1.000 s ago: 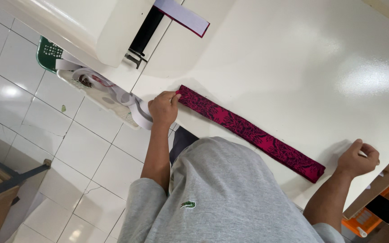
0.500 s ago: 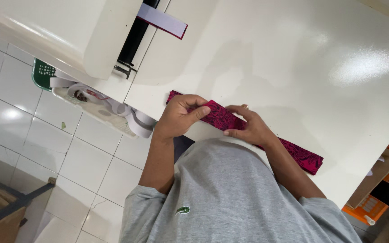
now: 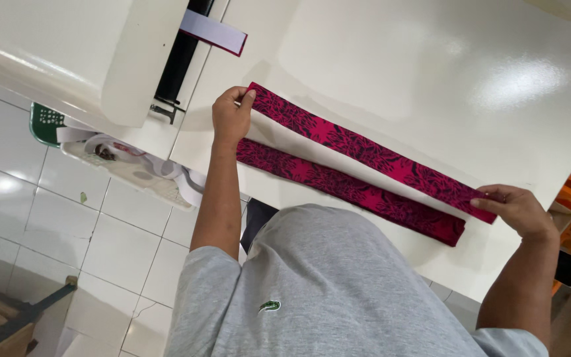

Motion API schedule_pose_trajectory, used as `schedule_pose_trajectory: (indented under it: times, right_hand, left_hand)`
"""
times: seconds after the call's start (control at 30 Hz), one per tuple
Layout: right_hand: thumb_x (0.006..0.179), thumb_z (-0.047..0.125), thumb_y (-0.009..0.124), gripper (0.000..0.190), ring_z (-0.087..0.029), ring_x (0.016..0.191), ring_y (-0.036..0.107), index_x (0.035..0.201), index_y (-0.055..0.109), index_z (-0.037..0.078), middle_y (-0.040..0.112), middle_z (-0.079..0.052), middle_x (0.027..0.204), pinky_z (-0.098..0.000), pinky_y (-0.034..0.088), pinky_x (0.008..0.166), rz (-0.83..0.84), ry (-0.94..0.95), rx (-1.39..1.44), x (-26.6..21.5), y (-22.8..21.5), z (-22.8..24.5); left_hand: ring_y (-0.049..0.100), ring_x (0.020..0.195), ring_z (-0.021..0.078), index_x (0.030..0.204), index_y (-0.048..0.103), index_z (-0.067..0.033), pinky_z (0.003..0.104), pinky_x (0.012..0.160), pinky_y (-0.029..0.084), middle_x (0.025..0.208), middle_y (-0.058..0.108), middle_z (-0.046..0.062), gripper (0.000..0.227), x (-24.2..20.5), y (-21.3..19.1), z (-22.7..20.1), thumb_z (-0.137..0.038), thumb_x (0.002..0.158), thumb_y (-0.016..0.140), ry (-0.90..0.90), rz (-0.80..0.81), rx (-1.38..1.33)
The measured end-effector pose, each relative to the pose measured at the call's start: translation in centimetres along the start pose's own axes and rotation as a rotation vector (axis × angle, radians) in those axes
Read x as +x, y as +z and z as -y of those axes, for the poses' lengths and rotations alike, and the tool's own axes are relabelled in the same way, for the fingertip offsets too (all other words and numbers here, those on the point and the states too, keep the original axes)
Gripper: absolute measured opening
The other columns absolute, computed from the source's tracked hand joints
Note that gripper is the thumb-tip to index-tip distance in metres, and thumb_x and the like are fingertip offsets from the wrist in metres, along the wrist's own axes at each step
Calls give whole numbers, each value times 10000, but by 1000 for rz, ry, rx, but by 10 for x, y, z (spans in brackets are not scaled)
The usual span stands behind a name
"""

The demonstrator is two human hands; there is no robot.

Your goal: The person repeatedly picks up a white strip and a patterned red fabric strip, aligns them, and feeds them into a machine. The person handles the strips one at a time, resetting the position after each insertion.

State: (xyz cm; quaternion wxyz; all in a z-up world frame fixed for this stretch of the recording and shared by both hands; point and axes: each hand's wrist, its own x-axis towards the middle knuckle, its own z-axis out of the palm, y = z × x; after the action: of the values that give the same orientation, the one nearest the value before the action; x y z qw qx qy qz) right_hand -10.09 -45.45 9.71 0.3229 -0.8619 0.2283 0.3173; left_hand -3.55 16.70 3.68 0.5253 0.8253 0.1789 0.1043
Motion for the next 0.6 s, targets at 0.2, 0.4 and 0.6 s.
schedule_pose_trajectory:
  times: [0.2, 0.4, 0.6]
  right_hand:
    - [975, 327, 803, 605, -317, 1226, 613, 1428, 575, -2, 618, -210, 1380, -436, 527, 950, -523, -183, -105, 18, 27, 18]
    - [986, 575, 563, 869, -370, 1564, 135, 1620, 295, 45, 180, -199, 1701, -656, 150, 1209, -434, -225, -512, 12, 92, 23]
    - [965, 673, 385, 935, -361, 1592, 1, 1633, 169, 54, 55, -175, 1728, -755, 56, 1157, -360, -187, -538, 13, 119, 16]
  left_hand:
    - [564, 1181, 355, 1359, 598, -137, 529, 926, 454, 1334, 583, 137, 569, 11, 50, 10, -450, 901, 721, -106, -10, 627]
    - [163, 1522, 383, 1568, 305, -119, 672, 1164, 57, 1651, 197, 172, 855, -32, 67, 6, -605, 931, 603, 72, 411, 844]
    - [86, 1550, 432, 1601, 294, -123, 670, 1209, -9, 1698, 151, 145, 850, -33, 57, 0, -625, 961, 542, -37, 399, 836]
